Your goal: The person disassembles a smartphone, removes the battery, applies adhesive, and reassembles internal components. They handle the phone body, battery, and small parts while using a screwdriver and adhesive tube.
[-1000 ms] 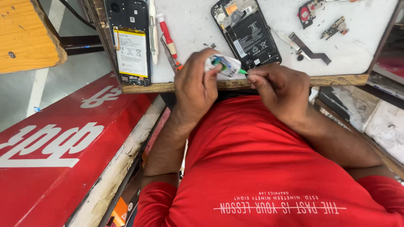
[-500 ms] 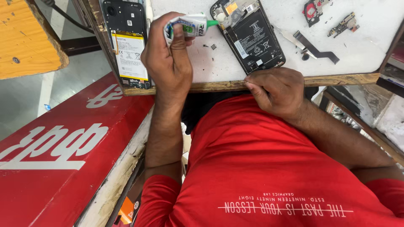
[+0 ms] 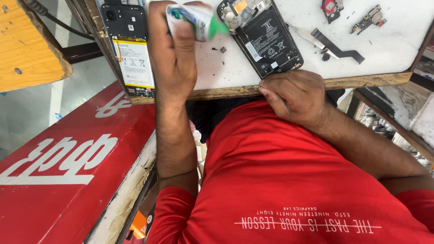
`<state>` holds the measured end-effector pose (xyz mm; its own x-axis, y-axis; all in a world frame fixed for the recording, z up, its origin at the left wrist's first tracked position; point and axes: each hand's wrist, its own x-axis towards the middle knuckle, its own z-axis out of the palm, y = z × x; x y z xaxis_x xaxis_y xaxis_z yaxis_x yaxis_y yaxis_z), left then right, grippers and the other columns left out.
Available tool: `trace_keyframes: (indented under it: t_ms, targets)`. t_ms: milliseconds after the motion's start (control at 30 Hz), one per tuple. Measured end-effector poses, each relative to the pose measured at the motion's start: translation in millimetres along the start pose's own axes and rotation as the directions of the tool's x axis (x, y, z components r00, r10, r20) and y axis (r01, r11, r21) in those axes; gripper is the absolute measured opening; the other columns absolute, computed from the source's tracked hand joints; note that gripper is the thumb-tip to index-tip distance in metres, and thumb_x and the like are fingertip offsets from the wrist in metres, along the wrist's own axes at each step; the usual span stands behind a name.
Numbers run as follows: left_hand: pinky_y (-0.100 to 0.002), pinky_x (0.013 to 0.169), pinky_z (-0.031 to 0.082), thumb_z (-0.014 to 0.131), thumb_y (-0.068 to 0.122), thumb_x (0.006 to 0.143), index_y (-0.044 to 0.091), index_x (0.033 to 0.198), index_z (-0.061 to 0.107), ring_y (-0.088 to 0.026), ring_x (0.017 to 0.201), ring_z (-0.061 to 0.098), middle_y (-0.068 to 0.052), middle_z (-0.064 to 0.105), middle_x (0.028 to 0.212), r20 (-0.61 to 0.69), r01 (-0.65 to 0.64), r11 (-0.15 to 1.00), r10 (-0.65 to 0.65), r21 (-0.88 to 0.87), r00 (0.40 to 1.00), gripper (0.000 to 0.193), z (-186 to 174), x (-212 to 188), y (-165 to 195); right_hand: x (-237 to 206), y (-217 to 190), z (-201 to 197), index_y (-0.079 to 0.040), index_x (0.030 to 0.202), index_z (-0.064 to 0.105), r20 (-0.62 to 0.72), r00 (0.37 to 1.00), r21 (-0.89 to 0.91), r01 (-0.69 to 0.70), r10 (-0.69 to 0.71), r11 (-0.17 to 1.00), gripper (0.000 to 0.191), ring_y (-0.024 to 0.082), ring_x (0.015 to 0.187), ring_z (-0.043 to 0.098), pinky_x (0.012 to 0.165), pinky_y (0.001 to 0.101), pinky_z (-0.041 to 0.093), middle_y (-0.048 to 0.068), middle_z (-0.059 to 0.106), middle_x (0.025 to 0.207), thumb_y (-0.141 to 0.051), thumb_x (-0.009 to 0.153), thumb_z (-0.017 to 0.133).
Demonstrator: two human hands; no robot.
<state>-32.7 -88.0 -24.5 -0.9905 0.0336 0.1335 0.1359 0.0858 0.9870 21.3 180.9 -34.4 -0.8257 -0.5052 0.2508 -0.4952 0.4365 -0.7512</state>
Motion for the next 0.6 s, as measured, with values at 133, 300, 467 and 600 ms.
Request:
trace_keyframes:
  t_ms: [133, 300, 467, 600]
  targets:
    - [-0.026, 0.065, 0.056, 0.068, 0.027, 0.111, 0.006, 0.13, 0.063, -0.014, 0.076, 0.073, -0.006, 0.076, 0.096, -0.138, 0.126, 0.915, -0.079, 0.383, 0.987, 0.029, 4.6, -5.8, -6.5, -0.6, 1.9, 2.3, -0.007, 0.094, 0.069, -0.004, 1.0, 0.017, 0.001, -0.001, 1.0, 0.012, 0.015, 0.076, 0.073, 0.062, 0.0295, 0.057, 0.004, 0.077, 0.094, -0.008, 0.099, 0.08]
    - [-0.027, 0.088, 0.066, 0.072, 0.021, 0.111, 0.011, 0.133, 0.065, -0.018, 0.107, 0.078, -0.008, 0.076, 0.12, -0.076, -0.073, 0.835, 0.136, 0.546, 0.988, 0.026, 13.9, -3.0, -29.1, -1.5, 4.0, 5.6, -0.006, 0.093, 0.069, -0.014, 1.0, 0.005, 0.019, -0.019, 1.0, 0.014, 0.015, 0.075, 0.073, 0.062, 0.0292, 0.057, 0.005, 0.077, 0.093, -0.009, 0.099, 0.08]
    - [-0.027, 0.083, 0.067, 0.075, 0.02, 0.107, 0.011, 0.13, 0.066, -0.019, 0.106, 0.079, -0.006, 0.077, 0.116, -0.069, -0.062, 0.819, 0.123, 0.571, 0.99, 0.025, 21.5, -1.7, -38.1, -2.2, 3.8, 6.9, -0.007, 0.092, 0.068, -0.016, 1.0, 0.003, 0.017, -0.017, 1.0, 0.015, 0.014, 0.077, 0.073, 0.063, 0.0288, 0.058, 0.004, 0.076, 0.093, -0.009, 0.1, 0.081]
    - [-0.027, 0.082, 0.066, 0.075, 0.019, 0.107, 0.011, 0.129, 0.066, -0.019, 0.105, 0.079, -0.006, 0.077, 0.113, -0.075, -0.052, 0.797, 0.121, 0.602, 0.99, 0.025, 22.8, 0.0, -38.5, -0.8, 3.0, 6.2, -0.007, 0.092, 0.07, -0.011, 1.0, -0.009, 0.02, -0.02, 1.0, 0.012, 0.014, 0.075, 0.072, 0.062, 0.029, 0.057, 0.004, 0.076, 0.092, -0.008, 0.097, 0.081]
